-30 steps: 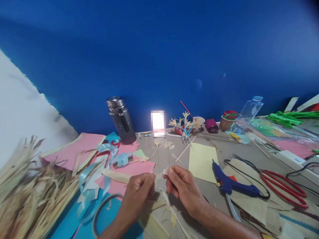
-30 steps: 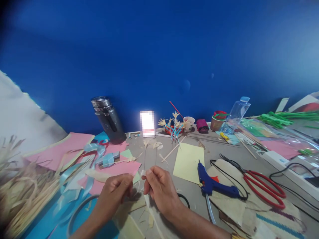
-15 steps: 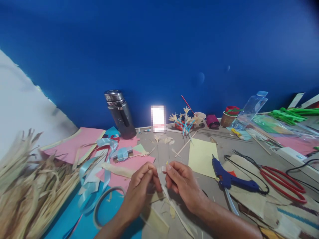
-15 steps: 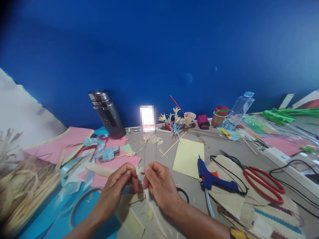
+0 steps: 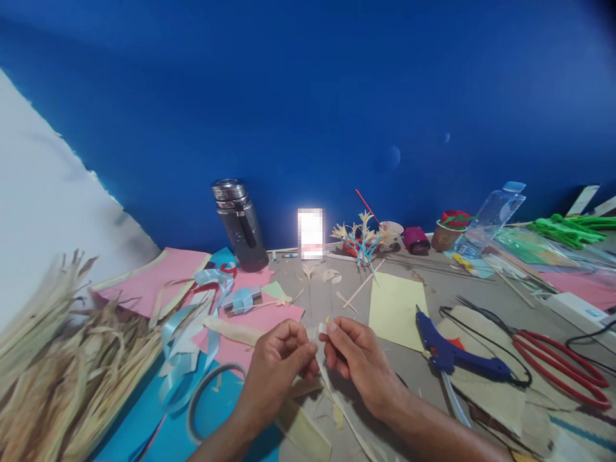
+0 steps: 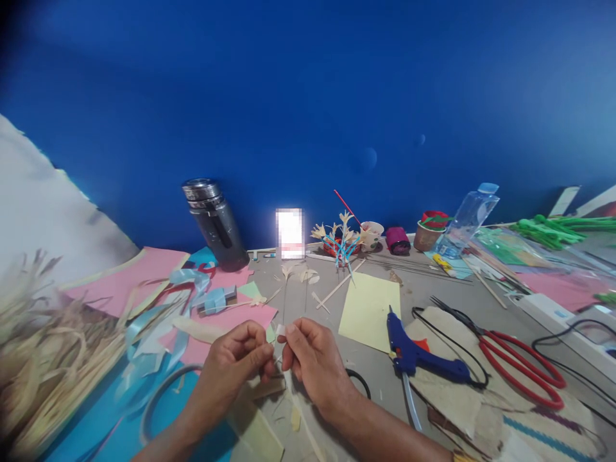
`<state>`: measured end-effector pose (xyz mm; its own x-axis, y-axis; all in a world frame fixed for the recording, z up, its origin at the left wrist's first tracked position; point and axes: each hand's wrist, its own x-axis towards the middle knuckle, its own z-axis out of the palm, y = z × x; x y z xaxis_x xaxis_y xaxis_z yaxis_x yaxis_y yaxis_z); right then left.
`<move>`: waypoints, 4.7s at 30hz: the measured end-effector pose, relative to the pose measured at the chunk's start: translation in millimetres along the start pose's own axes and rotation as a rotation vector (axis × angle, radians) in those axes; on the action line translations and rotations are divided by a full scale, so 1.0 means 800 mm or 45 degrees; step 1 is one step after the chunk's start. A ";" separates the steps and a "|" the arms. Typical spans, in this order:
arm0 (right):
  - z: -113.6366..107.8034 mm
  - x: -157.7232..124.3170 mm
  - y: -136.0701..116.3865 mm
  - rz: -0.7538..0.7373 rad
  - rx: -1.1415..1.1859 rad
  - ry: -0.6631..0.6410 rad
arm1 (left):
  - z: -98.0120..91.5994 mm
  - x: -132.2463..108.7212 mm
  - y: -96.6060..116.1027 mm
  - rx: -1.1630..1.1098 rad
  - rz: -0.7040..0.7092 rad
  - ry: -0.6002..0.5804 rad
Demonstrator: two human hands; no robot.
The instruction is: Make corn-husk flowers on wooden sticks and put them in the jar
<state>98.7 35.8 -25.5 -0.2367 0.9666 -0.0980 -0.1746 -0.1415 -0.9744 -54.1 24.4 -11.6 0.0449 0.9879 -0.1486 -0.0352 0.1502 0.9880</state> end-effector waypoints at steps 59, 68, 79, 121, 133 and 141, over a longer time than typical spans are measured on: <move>-0.011 -0.002 -0.014 -0.126 -0.276 -0.095 | 0.006 -0.012 0.010 0.010 0.015 0.018; -0.012 -0.001 -0.018 0.001 -0.129 -0.050 | 0.008 -0.010 0.012 -0.010 -0.033 0.029; -0.013 -0.002 -0.016 -0.076 -0.211 -0.022 | 0.010 -0.010 0.013 0.047 -0.003 0.070; -0.005 -0.003 -0.018 0.040 -0.103 0.017 | 0.009 -0.014 0.003 0.319 0.188 0.044; -0.006 -0.004 -0.019 0.085 -0.102 0.007 | 0.010 -0.013 0.004 0.360 0.215 0.041; -0.005 -0.003 -0.021 0.066 -0.090 -0.010 | 0.008 -0.015 0.003 0.393 0.240 0.058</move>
<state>106.2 36.4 -9.8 -0.2513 0.9566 -0.1473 -0.0940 -0.1756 -0.9800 -48.2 12.9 -7.4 0.0216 0.9989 0.0423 0.2650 -0.0465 0.9631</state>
